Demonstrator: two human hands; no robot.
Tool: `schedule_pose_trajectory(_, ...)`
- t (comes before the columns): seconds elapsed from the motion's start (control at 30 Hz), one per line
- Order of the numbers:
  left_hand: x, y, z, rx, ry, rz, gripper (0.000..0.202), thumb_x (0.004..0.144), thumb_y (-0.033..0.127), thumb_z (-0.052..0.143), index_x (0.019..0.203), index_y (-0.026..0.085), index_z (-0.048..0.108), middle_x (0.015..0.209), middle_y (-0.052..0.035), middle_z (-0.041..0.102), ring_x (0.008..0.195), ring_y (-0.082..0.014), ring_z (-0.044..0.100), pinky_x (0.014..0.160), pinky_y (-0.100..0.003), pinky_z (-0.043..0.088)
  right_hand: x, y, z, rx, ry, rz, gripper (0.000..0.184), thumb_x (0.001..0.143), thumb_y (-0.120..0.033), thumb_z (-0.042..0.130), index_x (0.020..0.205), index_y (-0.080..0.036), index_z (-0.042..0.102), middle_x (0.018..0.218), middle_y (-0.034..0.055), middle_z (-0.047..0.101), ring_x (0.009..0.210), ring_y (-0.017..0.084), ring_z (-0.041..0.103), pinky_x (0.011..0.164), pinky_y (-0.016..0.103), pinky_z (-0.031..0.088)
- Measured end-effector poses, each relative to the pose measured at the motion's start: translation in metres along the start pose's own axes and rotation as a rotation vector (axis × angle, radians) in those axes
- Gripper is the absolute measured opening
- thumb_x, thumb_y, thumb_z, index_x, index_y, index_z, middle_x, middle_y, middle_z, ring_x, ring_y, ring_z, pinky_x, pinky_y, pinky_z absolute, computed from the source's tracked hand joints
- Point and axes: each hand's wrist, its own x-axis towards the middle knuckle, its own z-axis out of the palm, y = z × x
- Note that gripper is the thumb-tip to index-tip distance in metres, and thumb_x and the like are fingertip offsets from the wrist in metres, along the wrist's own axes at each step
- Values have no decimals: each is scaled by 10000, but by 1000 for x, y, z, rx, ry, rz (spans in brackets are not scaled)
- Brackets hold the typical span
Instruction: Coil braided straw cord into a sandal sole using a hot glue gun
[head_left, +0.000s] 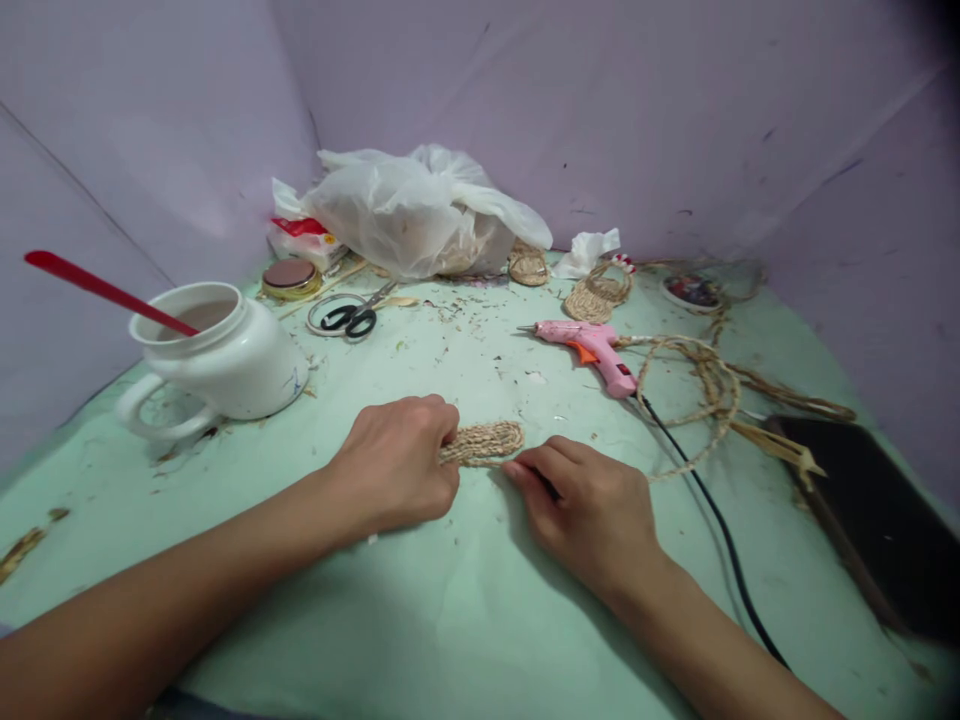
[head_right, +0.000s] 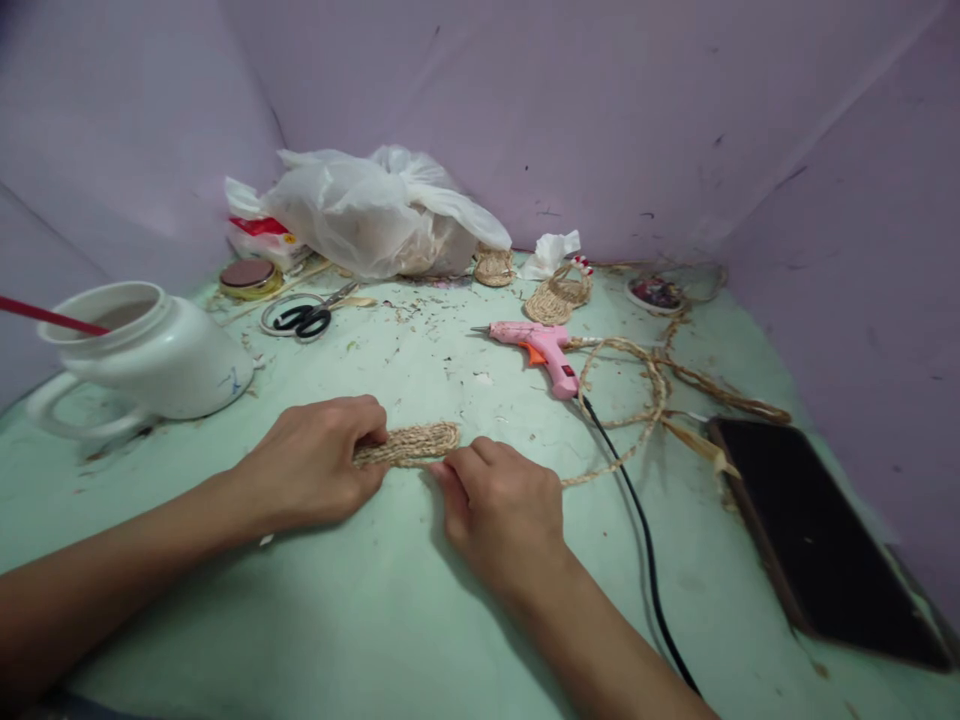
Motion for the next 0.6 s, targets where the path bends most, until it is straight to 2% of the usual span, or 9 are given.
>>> schedule_pose_trajectory(0.27, 0, -3, 2, -5, 11, 18, 71, 694, 279, 491, 697, 212, 517, 732, -11, 604, 645, -180, 530, 527, -280, 291, 2, 5, 10, 39, 23, 18, 239, 836, -300, 544, 682, -169, 672, 579, 8, 596, 534, 129, 555, 477, 240, 315)
schedule_pose_trajectory(0.4, 0, -3, 2, 0, 18, 40, 87, 711, 296, 489, 685, 214, 502, 723, -5, 597, 635, -178, 519, 520, -278, 283, 2, 4, 11, 11, 85, 2, 285, 813, -341, 591, 586, -170, 601, 535, -5, 565, 486, 116, 516, 461, 239, 311)
schedule_pose_trajectory(0.47, 0, -3, 1, 2, 21, 60, 102, 717, 297, 488, 665, 209, 488, 720, -3, 591, 633, -171, 515, 519, -277, 279, 3, 3, 11, 9, 102, 41, 285, 782, -359, 627, 577, -171, 563, 536, -12, 547, 468, 111, 491, 454, 237, 315)
schedule_pose_trajectory(0.6, -1, -4, 1, -1, 13, 80, 112, 719, 288, 487, 650, 201, 470, 707, 3, 575, 626, -159, 506, 518, -275, 276, 7, -1, 9, 58, 102, 135, 204, 725, -342, 672, 746, -165, 572, 757, 24, 601, 509, 112, 520, 456, 234, 353)
